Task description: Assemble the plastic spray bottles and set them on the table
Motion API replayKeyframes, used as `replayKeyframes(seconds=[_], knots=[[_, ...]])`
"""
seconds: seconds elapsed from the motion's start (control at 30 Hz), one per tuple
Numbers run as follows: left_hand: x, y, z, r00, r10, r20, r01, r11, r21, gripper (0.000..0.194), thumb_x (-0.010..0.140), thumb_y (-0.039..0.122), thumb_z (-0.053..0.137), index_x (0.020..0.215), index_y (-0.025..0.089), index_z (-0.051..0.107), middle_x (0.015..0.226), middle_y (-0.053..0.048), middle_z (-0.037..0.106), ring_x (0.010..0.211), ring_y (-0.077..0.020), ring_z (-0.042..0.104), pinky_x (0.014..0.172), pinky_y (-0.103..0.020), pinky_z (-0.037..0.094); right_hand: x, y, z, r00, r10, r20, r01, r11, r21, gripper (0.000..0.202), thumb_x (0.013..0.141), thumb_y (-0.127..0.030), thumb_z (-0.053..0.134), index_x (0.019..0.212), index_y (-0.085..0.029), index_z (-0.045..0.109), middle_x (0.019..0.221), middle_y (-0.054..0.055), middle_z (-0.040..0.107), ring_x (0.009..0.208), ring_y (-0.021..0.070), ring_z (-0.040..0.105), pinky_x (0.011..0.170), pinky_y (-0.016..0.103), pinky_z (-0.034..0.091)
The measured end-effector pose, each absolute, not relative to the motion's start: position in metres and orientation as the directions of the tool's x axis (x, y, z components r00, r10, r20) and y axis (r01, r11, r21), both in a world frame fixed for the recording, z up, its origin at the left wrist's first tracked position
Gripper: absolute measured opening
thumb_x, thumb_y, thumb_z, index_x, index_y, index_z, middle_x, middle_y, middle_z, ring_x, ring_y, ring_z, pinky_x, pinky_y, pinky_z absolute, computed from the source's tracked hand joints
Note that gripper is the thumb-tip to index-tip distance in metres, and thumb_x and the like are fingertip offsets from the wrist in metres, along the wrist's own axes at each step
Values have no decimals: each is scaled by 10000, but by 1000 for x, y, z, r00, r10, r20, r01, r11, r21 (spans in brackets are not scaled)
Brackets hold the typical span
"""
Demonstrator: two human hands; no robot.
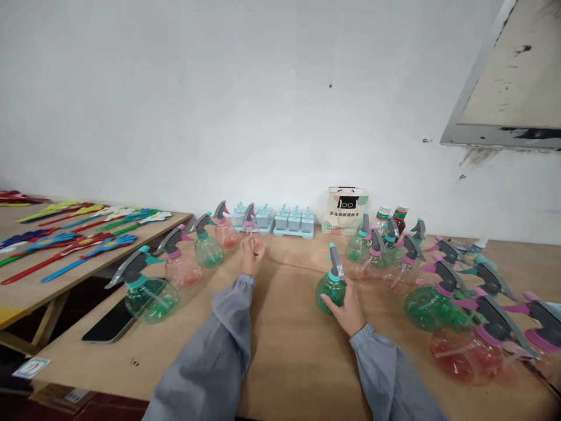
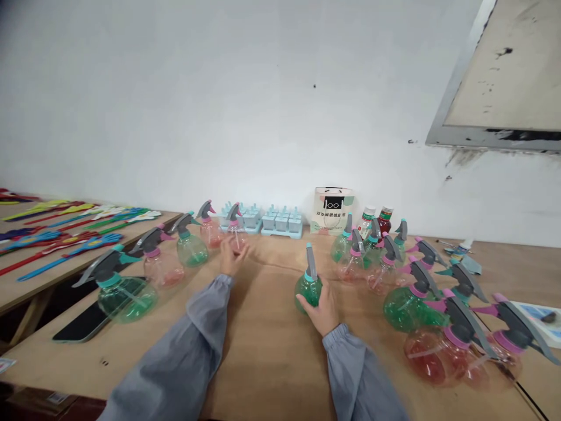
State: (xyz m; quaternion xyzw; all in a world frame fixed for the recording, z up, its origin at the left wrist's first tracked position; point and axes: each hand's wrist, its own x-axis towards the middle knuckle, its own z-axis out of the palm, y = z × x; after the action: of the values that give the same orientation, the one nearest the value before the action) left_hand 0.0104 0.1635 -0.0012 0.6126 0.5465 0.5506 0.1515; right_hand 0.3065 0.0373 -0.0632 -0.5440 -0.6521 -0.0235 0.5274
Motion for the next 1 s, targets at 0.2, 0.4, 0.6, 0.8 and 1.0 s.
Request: replayKeyframes(seconds=[0.2,0.4,0.6,0.8,1.0], knots=[[76,95,-37,331,842,426,218,-508,833,816,728,504,780,1406,199,442,1368,-184,569,1233,-325,599,1038,-492,498,300,27,-56,33,732,681,673,487,-556,612,895,-542,570,1356,-161,442,1262,188,647,1165,319,644,981,506,531],[120,56,-25,282,787,549,62,-586,808,1231,588,562,867,1562,210,201,1633,-201,233,1515,-401,238,1237,-600,207,285,14,-49,-111,731,674,619,581,-528,546,939,-453,523,1408,-187,440,1297,171,628,1201,295,627,999,477,533],[117,47,3,83,843,531,-62,-528,847,524,761,311,727,1264,237,602,1316,-112,654,1265,-274,587,1149,-474,401,290,11,-39,-131,676,725,597,638,-487,439,915,-432,571,1309,-237,568,1222,122,649,1140,276,635,985,446,529],[82,58,21,40,939,341,-422,-293,858,356,664,262,748,1013,194,722,1025,-68,764,1074,-285,703,1088,-486,467,351,57,-4,493,413,766,633,434,-641,570,900,-455,588,1367,-197,387,1328,152,491,1248,273,505,1083,523,408],[74,67,21,132,969,209,-585,-94,806,382,570,199,759,949,176,720,1009,-81,775,1158,-323,679,1123,-500,444,391,114,1,582,318,749,711,248,-658,725,823,-555,620,1322,-116,331,1365,268,419,1335,369,407,1131,608,295]])
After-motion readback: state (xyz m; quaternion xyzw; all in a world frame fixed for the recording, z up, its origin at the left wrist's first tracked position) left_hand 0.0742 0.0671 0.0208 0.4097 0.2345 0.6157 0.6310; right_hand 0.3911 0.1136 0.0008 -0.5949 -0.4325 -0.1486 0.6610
